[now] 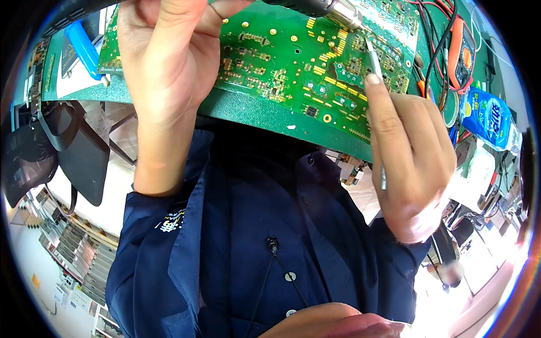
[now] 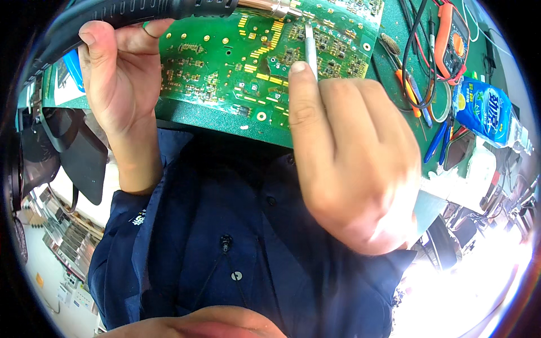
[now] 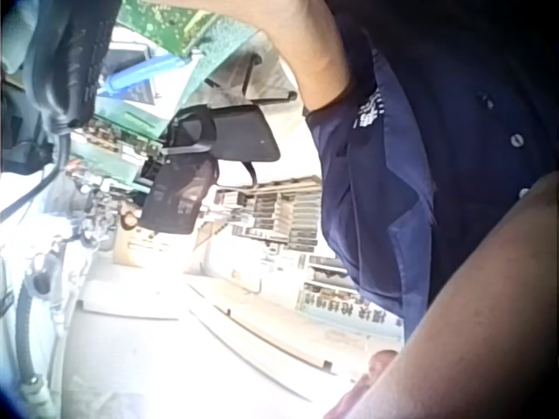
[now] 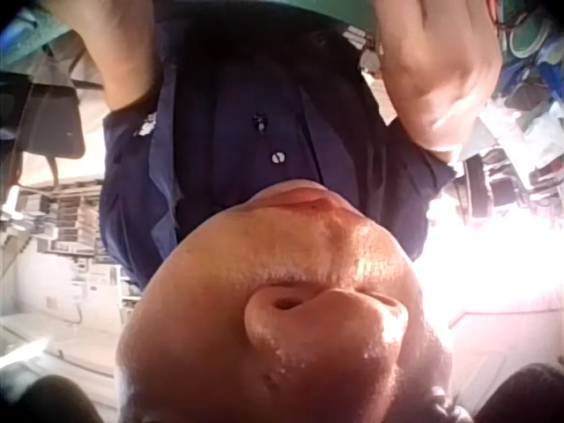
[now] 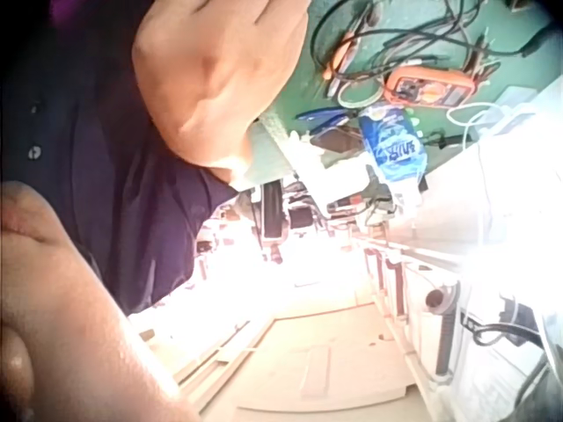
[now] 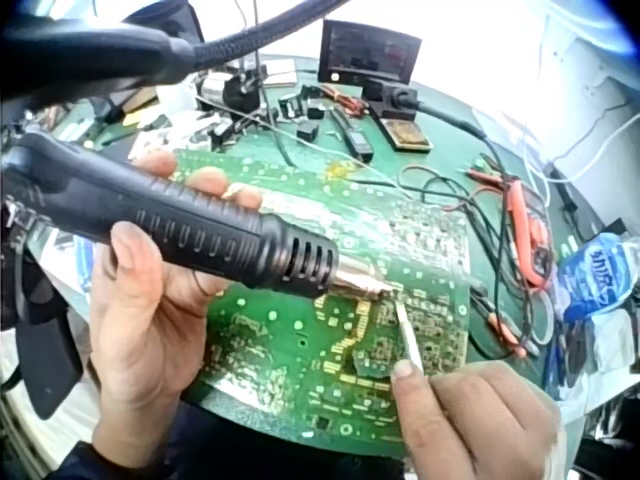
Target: The person uses a hot air rework tool and a metal probe to work on components of a green circuit board on a repair bench.
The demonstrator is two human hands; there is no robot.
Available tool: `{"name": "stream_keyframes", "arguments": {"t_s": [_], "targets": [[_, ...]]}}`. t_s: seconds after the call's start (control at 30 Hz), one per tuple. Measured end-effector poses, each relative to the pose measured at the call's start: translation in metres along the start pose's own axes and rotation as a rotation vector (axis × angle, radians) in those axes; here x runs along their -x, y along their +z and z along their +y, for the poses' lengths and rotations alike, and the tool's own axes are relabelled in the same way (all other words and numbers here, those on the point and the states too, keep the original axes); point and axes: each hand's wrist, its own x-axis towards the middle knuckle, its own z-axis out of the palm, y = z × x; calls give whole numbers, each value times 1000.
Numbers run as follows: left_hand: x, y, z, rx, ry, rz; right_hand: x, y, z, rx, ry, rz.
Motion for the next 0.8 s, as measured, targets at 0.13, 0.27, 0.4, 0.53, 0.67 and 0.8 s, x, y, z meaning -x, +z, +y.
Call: {"name": "stream_keyframes", "arguments": {"t_s": [0.13, 0.27, 0.4, 0.53, 0.67, 0.8], "targets": [[-1, 11, 6, 86, -38, 43, -3, -10, 12, -126, 111, 59], [-1, -15, -4, 307, -59, -56, 0, -18, 47, -467, 367, 167], [1, 13, 7, 97, -80, 44, -13, -32, 112, -945, 507, 89], [3, 10, 2, 102, -50, 54, -50, -5, 101, -723, 604, 65], [1, 3, 1, 70, 13, -23, -82, -1, 76, -626, 539, -3], [1, -1, 2, 166, 14, -50, -82, 0, 77, -515, 414, -66]]}}
